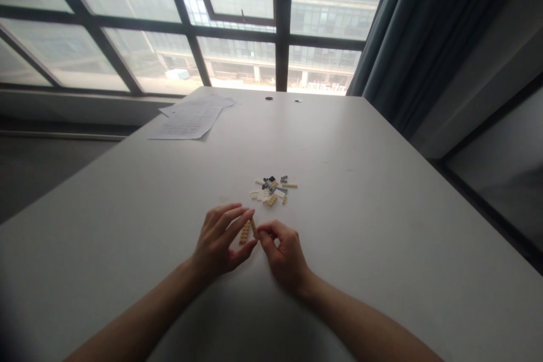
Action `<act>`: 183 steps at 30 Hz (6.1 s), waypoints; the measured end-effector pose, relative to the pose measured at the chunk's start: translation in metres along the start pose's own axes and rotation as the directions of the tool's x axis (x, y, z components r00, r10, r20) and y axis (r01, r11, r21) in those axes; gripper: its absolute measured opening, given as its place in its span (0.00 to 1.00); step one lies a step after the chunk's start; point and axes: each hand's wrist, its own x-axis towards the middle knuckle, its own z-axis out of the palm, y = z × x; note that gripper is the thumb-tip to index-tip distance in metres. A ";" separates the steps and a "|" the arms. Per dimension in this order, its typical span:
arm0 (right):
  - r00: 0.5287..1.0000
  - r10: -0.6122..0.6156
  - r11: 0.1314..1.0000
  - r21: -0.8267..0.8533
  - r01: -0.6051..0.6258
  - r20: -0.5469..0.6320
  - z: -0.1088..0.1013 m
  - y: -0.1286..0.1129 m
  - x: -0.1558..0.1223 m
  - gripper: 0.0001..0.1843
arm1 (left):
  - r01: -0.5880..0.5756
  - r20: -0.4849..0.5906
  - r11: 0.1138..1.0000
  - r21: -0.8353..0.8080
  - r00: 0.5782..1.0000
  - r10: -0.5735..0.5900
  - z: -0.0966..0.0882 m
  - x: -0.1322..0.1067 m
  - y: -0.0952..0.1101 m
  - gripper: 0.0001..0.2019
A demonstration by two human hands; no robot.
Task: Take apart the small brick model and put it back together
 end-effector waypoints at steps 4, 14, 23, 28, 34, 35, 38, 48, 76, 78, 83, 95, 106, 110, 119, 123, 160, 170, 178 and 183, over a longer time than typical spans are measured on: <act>1.000 0.016 0.999 0.036 -0.017 0.004 0.001 0.001 0.001 0.08 | -0.014 0.003 1.000 -0.026 1.000 0.014 -0.001 0.001 0.000 0.28; 0.992 0.124 0.951 0.285 -0.122 0.011 0.001 0.007 0.001 0.08 | -0.031 0.047 0.998 -0.054 0.998 0.033 0.000 0.001 0.000 0.25; 0.994 0.101 0.979 0.182 -0.092 -0.039 0.000 0.006 0.000 0.17 | -0.051 0.018 0.997 -0.058 0.998 0.052 0.001 0.001 0.001 0.22; 0.999 0.033 0.989 0.146 -0.031 -0.007 0.002 0.005 -0.002 0.28 | -0.048 -0.032 0.999 -0.018 0.998 0.047 0.002 0.002 0.000 0.21; 0.999 -0.015 0.997 0.080 0.011 0.047 0.000 0.003 0.000 0.10 | -0.042 -0.051 0.999 0.023 0.998 0.043 0.001 0.003 -0.001 0.19; 0.999 -0.022 0.998 0.054 0.019 0.045 -0.001 0.002 0.001 0.08 | -0.044 -0.051 0.999 0.017 0.998 0.045 0.001 0.003 -0.001 0.19; 0.999 -0.039 0.999 -0.012 0.039 0.034 -0.005 0.001 0.005 0.08 | -0.066 -0.046 0.998 -0.018 0.997 0.065 0.002 0.001 -0.001 0.16; 0.993 0.073 0.983 0.172 -0.058 -0.088 -0.005 0.007 0.007 0.08 | -0.129 -0.034 0.986 -0.106 0.991 0.126 0.003 -0.001 -0.003 0.10; 0.990 0.141 0.990 -0.028 -0.140 0.028 -0.008 0.009 0.003 0.06 | 0.081 -0.082 0.977 -0.197 0.992 -0.099 0.001 0.003 -0.010 0.05; 0.990 0.131 0.990 -0.048 -0.129 0.046 -0.008 0.008 0.002 0.05 | 0.122 -0.057 0.951 -0.286 0.988 -0.144 0.003 0.004 -0.008 0.06; 0.994 0.093 0.992 -0.091 -0.087 0.063 -0.007 0.005 0.003 0.05 | 0.328 0.087 0.764 -0.556 0.937 -0.340 0.003 0.009 0.001 0.05; 0.968 -0.246 0.918 -0.307 0.251 0.058 -0.008 0.010 0.002 0.23 | 0.583 0.276 0.482 -0.654 0.777 -0.565 0.009 0.006 0.007 0.08; 0.917 -0.373 0.749 -0.537 0.387 0.141 -0.016 0.012 0.005 0.19 | 0.486 0.238 0.699 -0.524 0.872 -0.428 -0.003 0.012 -0.005 0.06; 0.961 -0.221 0.765 -0.582 0.276 0.166 -0.020 0.015 0.011 0.21 | 0.309 0.271 0.889 -0.339 0.937 -0.222 -0.013 0.007 -0.035 0.15; 0.964 -0.009 0.721 -0.666 0.191 0.267 -0.013 0.016 0.020 0.24 | 0.177 0.458 0.967 -0.182 0.886 -0.076 -0.005 -0.010 -0.051 0.23; 0.962 -0.011 0.718 -0.667 0.198 0.274 -0.008 0.018 0.025 0.24 | 0.178 0.442 0.967 -0.180 0.893 -0.083 -0.005 -0.010 -0.050 0.20; 0.979 -0.069 0.806 -0.568 0.167 0.191 -0.008 0.018 0.028 0.22 | 0.212 0.474 0.960 -0.182 0.874 -0.103 -0.007 -0.008 -0.049 0.29; 0.999 -0.037 0.548 -0.835 0.049 0.035 -0.041 0.031 0.046 0.21 | 0.216 0.459 0.956 -0.196 0.882 -0.105 -0.006 -0.007 -0.050 0.25; 0.998 -0.058 0.514 -0.857 0.044 0.017 -0.040 0.030 0.047 0.05 | 0.223 0.454 0.954 -0.202 0.884 -0.111 -0.006 -0.007 -0.051 0.21; 0.995 -0.083 0.502 -0.859 0.097 0.063 -0.043 0.035 0.045 0.06 | 0.184 0.320 0.965 -0.189 0.940 -0.117 -0.006 -0.005 -0.047 0.13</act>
